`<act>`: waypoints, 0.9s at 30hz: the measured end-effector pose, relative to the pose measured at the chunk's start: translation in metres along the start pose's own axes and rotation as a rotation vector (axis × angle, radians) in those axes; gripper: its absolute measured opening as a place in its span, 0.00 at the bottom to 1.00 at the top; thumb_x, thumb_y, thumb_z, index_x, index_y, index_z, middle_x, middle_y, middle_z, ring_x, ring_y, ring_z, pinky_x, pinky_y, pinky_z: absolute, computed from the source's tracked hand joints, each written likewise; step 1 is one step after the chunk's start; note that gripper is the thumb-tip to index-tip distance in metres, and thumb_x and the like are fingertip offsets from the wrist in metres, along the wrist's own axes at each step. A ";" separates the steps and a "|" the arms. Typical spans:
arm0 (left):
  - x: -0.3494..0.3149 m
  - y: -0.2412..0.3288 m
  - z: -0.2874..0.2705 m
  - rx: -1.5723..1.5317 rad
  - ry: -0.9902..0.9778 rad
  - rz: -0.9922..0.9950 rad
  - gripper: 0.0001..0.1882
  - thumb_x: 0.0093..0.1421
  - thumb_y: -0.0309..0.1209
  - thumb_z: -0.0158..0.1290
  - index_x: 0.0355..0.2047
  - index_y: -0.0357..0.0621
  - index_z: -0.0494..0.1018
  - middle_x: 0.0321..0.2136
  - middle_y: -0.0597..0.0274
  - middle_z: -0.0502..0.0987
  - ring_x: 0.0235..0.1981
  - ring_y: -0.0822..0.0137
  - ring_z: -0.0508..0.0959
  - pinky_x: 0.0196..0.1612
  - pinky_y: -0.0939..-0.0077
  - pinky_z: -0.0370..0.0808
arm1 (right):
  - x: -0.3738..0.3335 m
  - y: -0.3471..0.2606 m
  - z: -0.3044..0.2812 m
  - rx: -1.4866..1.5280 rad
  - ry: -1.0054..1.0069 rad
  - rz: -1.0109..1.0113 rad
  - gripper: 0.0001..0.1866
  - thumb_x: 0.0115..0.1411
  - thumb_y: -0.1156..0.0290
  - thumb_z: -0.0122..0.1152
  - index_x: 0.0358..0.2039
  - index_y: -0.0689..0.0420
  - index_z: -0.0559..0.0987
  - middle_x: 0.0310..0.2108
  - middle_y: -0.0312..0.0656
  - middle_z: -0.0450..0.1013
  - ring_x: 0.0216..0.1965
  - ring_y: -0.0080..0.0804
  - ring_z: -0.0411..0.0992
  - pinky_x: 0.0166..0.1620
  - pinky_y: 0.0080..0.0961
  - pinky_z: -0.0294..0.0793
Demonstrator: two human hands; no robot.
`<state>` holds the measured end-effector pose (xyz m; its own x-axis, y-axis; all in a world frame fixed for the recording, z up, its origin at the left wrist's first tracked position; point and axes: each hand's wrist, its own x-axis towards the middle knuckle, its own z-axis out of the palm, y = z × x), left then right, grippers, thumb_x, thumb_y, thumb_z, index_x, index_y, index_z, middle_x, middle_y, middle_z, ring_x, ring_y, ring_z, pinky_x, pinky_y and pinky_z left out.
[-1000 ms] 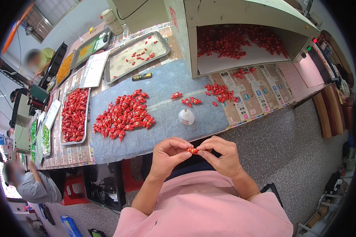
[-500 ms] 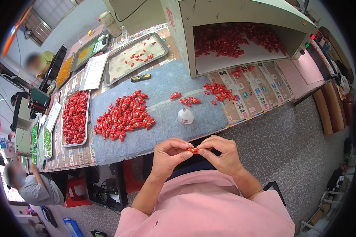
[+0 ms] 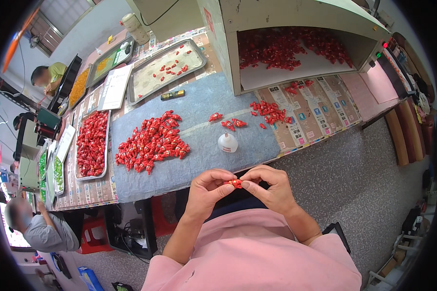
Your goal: The person applies glue to small red plastic toy components with a glue bottle at a factory workbench.
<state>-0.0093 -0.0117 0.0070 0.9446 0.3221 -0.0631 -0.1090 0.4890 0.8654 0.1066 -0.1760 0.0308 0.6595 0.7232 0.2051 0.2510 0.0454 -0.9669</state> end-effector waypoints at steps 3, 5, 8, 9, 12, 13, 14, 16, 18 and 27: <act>0.000 0.001 -0.001 -0.021 -0.021 -0.011 0.11 0.55 0.17 0.61 0.39 0.37 0.78 0.40 0.57 0.79 0.42 0.69 0.79 0.49 0.75 0.76 | 0.000 0.000 -0.001 0.016 -0.009 0.027 0.07 0.58 0.73 0.67 0.36 0.62 0.83 0.33 0.41 0.78 0.31 0.22 0.75 0.35 0.19 0.74; 0.000 0.002 -0.001 -0.032 -0.024 -0.022 0.10 0.55 0.17 0.61 0.39 0.37 0.78 0.40 0.57 0.79 0.42 0.69 0.79 0.49 0.75 0.76 | 0.000 0.002 -0.001 0.017 -0.006 0.031 0.07 0.58 0.73 0.67 0.36 0.62 0.83 0.33 0.41 0.78 0.31 0.22 0.75 0.35 0.18 0.74; 0.000 0.002 0.000 -0.031 -0.030 -0.014 0.10 0.56 0.17 0.61 0.39 0.37 0.78 0.39 0.57 0.79 0.42 0.69 0.79 0.50 0.75 0.76 | 0.000 0.003 -0.002 -0.010 -0.027 0.013 0.07 0.58 0.72 0.67 0.35 0.62 0.83 0.32 0.41 0.78 0.30 0.22 0.75 0.34 0.18 0.74; 0.000 0.001 -0.001 -0.029 -0.031 -0.009 0.10 0.55 0.17 0.61 0.39 0.37 0.78 0.39 0.56 0.79 0.42 0.68 0.79 0.50 0.74 0.76 | -0.001 0.002 -0.001 0.001 -0.024 0.014 0.07 0.58 0.72 0.67 0.35 0.62 0.83 0.32 0.41 0.78 0.30 0.22 0.74 0.33 0.18 0.74; 0.000 0.000 -0.001 -0.009 -0.035 0.017 0.10 0.55 0.16 0.61 0.38 0.37 0.78 0.39 0.55 0.79 0.42 0.67 0.79 0.50 0.74 0.76 | -0.002 0.002 0.000 0.011 -0.014 0.013 0.07 0.58 0.73 0.67 0.34 0.62 0.83 0.31 0.41 0.78 0.29 0.22 0.74 0.33 0.17 0.74; 0.000 0.000 -0.001 0.008 -0.038 0.038 0.10 0.54 0.16 0.61 0.38 0.37 0.79 0.39 0.55 0.79 0.42 0.67 0.79 0.50 0.73 0.76 | -0.002 0.002 0.000 0.009 -0.005 0.011 0.06 0.58 0.73 0.67 0.34 0.62 0.83 0.31 0.41 0.78 0.29 0.22 0.74 0.32 0.17 0.74; 0.000 0.000 -0.001 0.008 -0.039 0.037 0.10 0.54 0.16 0.61 0.38 0.37 0.79 0.39 0.55 0.79 0.42 0.67 0.79 0.50 0.73 0.76 | -0.002 0.002 0.001 0.008 -0.004 0.012 0.06 0.58 0.73 0.67 0.34 0.62 0.83 0.31 0.41 0.78 0.29 0.22 0.74 0.32 0.17 0.74; -0.002 0.001 -0.003 0.094 -0.015 0.071 0.10 0.53 0.15 0.61 0.36 0.37 0.80 0.40 0.53 0.80 0.42 0.65 0.80 0.48 0.73 0.78 | -0.002 0.003 0.002 0.005 -0.005 -0.001 0.04 0.57 0.75 0.67 0.33 0.62 0.83 0.31 0.41 0.78 0.28 0.21 0.74 0.32 0.17 0.73; -0.003 0.005 -0.001 0.110 -0.008 0.068 0.11 0.52 0.14 0.62 0.36 0.37 0.81 0.39 0.53 0.80 0.42 0.65 0.80 0.47 0.74 0.78 | -0.003 0.000 0.003 0.012 -0.003 0.000 0.04 0.57 0.76 0.66 0.32 0.62 0.83 0.30 0.41 0.78 0.28 0.21 0.74 0.31 0.17 0.73; 0.002 0.008 0.002 0.213 -0.034 0.126 0.12 0.48 0.12 0.63 0.33 0.37 0.82 0.37 0.53 0.81 0.39 0.65 0.81 0.45 0.74 0.80 | -0.007 -0.001 0.007 -0.013 0.075 -0.046 0.02 0.53 0.79 0.67 0.29 0.61 0.83 0.26 0.40 0.77 0.25 0.22 0.72 0.29 0.18 0.70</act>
<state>-0.0077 -0.0088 0.0147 0.9380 0.3402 0.0661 -0.1626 0.2633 0.9509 0.0969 -0.1765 0.0296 0.6978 0.6671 0.2607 0.2915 0.0679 -0.9542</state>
